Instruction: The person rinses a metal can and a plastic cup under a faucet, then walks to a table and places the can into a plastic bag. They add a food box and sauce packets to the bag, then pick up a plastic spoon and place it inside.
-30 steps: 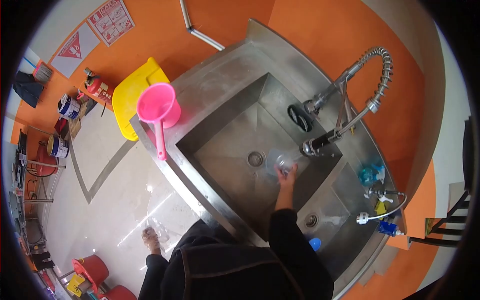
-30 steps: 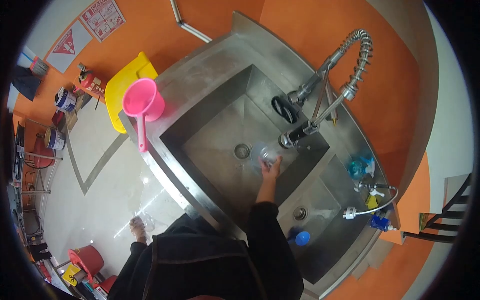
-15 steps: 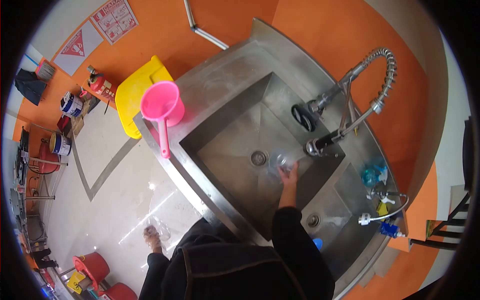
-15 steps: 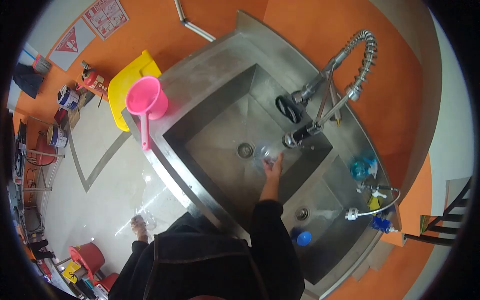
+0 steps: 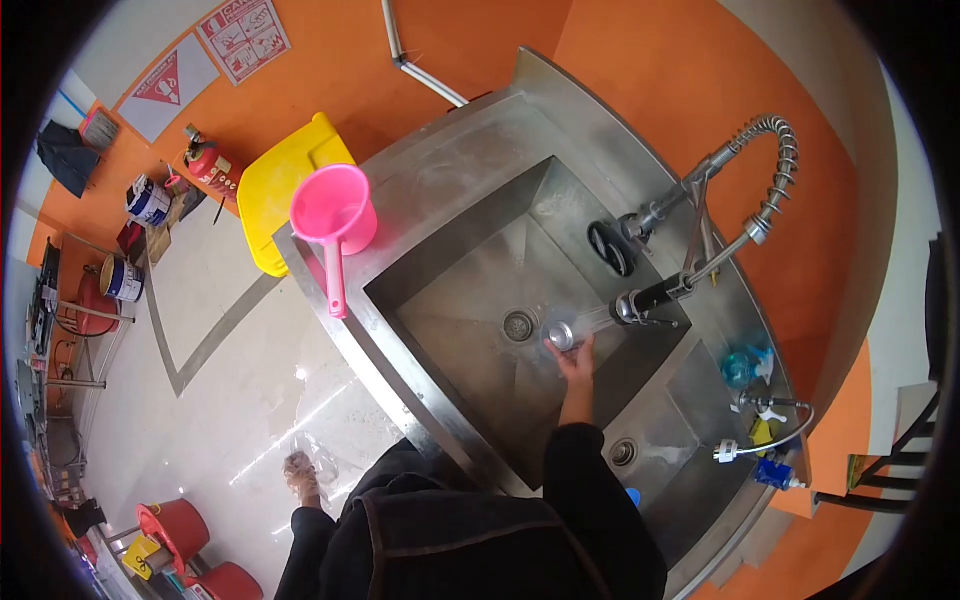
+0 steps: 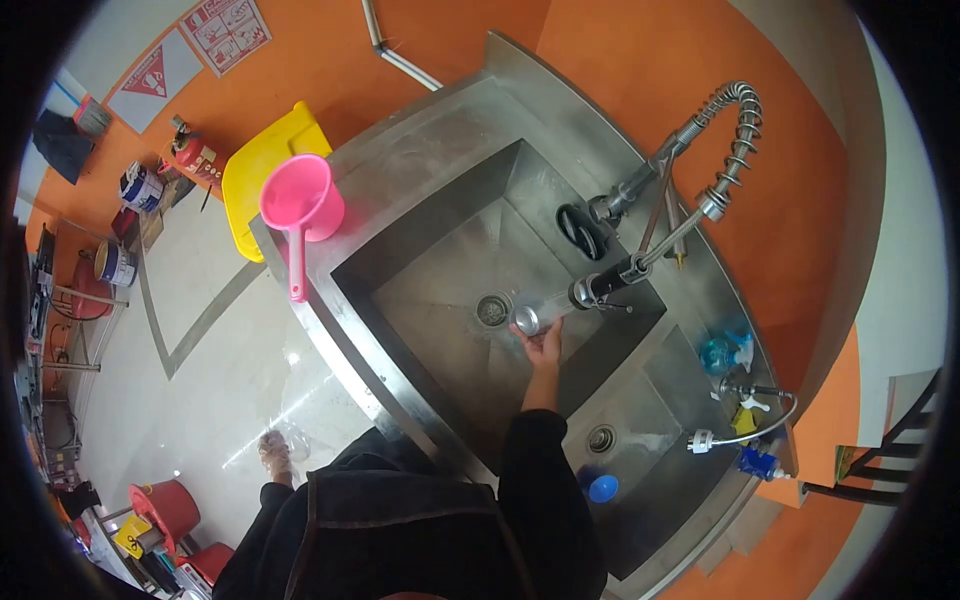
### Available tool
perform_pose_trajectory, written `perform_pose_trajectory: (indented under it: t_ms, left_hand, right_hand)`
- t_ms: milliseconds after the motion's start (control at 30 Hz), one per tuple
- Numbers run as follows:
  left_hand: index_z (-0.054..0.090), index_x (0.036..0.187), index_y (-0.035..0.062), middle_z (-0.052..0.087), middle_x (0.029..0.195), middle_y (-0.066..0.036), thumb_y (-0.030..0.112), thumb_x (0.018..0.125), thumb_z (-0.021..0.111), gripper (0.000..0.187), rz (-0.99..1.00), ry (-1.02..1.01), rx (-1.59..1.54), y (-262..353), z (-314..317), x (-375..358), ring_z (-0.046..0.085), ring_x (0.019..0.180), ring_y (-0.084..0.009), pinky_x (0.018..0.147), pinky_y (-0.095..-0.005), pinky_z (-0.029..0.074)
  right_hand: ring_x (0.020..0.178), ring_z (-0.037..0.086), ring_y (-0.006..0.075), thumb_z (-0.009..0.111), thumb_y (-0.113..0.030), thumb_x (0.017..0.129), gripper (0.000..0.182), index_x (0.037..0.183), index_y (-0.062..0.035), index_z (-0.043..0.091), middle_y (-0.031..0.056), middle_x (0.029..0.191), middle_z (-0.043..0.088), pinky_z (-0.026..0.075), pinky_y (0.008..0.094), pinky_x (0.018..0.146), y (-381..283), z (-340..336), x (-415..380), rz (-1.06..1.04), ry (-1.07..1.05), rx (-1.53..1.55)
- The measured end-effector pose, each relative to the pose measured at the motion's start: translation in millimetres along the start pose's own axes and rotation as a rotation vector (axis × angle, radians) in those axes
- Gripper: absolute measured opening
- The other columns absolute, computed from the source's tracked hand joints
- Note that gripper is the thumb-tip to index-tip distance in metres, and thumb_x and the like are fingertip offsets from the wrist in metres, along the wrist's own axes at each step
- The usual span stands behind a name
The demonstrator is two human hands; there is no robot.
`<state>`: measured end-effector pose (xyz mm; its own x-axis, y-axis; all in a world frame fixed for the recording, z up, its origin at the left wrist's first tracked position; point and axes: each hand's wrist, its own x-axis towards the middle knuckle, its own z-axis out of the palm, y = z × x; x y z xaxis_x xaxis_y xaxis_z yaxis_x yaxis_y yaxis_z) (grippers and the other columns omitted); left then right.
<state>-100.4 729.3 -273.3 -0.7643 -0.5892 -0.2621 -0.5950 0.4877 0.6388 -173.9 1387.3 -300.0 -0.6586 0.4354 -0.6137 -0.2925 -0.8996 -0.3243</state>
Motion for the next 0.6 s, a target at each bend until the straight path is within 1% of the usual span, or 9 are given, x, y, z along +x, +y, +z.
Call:
perform_pose_trajectory:
  t_ms: [33,133,167,200,267,333,400,500,600]
  left_hand:
    - [0.061,0.094,0.0044,0.061,0.077,-0.007,0.024,0.081,0.057,0.024,0.008,0.008,-0.016,-1.0,-0.6,-4.2,0.057,0.060,-0.0149,0.050,-0.0269,0.045]
    - [0.061,0.093,0.0047,0.061,0.075,-0.007,0.024,0.080,0.057,0.023,-0.002,0.009,-0.012,8.5,-2.5,-7.9,0.058,0.059,-0.0150,0.050,-0.0275,0.045]
    - [0.061,0.093,0.0048,0.061,0.074,-0.007,0.023,0.080,0.057,0.023,-0.037,0.007,0.011,11.6,-1.6,-4.9,0.058,0.059,-0.0151,0.050,-0.0279,0.046]
    - [0.062,0.092,0.0049,0.061,0.074,-0.007,0.023,0.080,0.057,0.022,-0.083,0.008,0.036,20.9,-4.1,-11.0,0.058,0.059,-0.0153,0.050,-0.0282,0.046]
    - [0.062,0.093,0.0054,0.062,0.074,-0.008,0.023,0.080,0.056,0.023,-0.029,0.045,0.106,15.5,-16.5,-21.6,0.058,0.061,-0.0169,0.052,-0.0293,0.047]
    - [0.062,0.093,0.0053,0.062,0.075,-0.008,0.023,0.080,0.055,0.023,0.068,0.095,0.125,-3.3,-2.5,-1.6,0.059,0.063,-0.0178,0.053,-0.0294,0.047]
    - [0.061,0.093,0.0050,0.063,0.077,-0.009,0.025,0.080,0.055,0.024,0.009,0.047,0.058,9.5,-1.1,-9.3,0.060,0.066,-0.0188,0.055,-0.0296,0.048]
    - [0.061,0.092,0.0052,0.062,0.077,-0.008,0.027,0.080,0.057,0.025,0.054,0.008,0.060,6.6,-4.7,-6.8,0.059,0.064,-0.0178,0.054,-0.0297,0.048]
    - [0.061,0.091,0.0053,0.062,0.075,-0.008,0.028,0.080,0.057,0.026,-0.069,0.010,-0.004,18.6,-4.5,-11.7,0.058,0.063,-0.0161,0.054,-0.0294,0.047]
  right_hand:
    - [0.106,0.048,0.0315,0.050,-0.044,0.086,0.046,0.118,-0.0124,0.045,0.0092,0.118,0.049,0.045,0.0562,0.083,1.8,2.3,-14.2,-0.022,-0.019,-0.144]
    - [0.101,0.046,0.0325,0.054,-0.036,0.086,0.042,0.117,-0.0098,0.041,0.0086,0.118,0.044,0.049,0.0513,0.070,8.7,-1.6,-5.8,-0.213,0.252,-0.110]
    - [0.102,0.043,0.0320,0.056,-0.036,0.085,0.044,0.116,-0.0113,0.036,0.0076,0.119,0.040,0.047,0.0462,0.062,5.2,1.3,-10.9,-0.054,0.086,-0.263]
    - [0.103,0.042,0.0322,0.056,-0.036,0.084,0.046,0.117,-0.0119,0.035,0.0077,0.120,0.039,0.047,0.0466,0.062,-0.3,-4.7,7.5,-0.102,0.114,-0.134]
    - [0.106,0.039,0.0328,0.057,-0.036,0.084,0.049,0.119,-0.0133,0.032,0.0079,0.122,0.037,0.047,0.0473,0.063,-0.2,-37.9,18.6,-0.184,0.220,0.125]
    - [0.108,0.037,0.0335,0.056,-0.038,0.084,0.056,0.124,-0.0153,0.024,0.0107,0.128,0.030,0.046,0.0484,0.064,8.6,-23.9,16.4,-0.219,0.172,-0.011]
    - [0.111,0.035,0.0340,0.057,-0.038,0.084,0.063,0.128,-0.0167,0.016,0.0118,0.132,0.024,0.046,0.0489,0.065,2.9,-22.0,3.7,-0.156,0.046,-0.082]
    - [0.111,0.035,0.0344,0.057,-0.038,0.084,0.066,0.128,-0.0216,0.011,0.0101,0.135,0.021,0.046,0.0489,0.066,15.0,-15.5,-3.2,-0.154,0.169,0.008]
    - [0.109,0.037,0.0349,0.058,-0.038,0.084,0.061,0.126,-0.0238,0.016,0.0087,0.134,0.022,0.045,0.0495,0.068,18.7,-13.0,-0.3,-0.326,0.332,0.216]
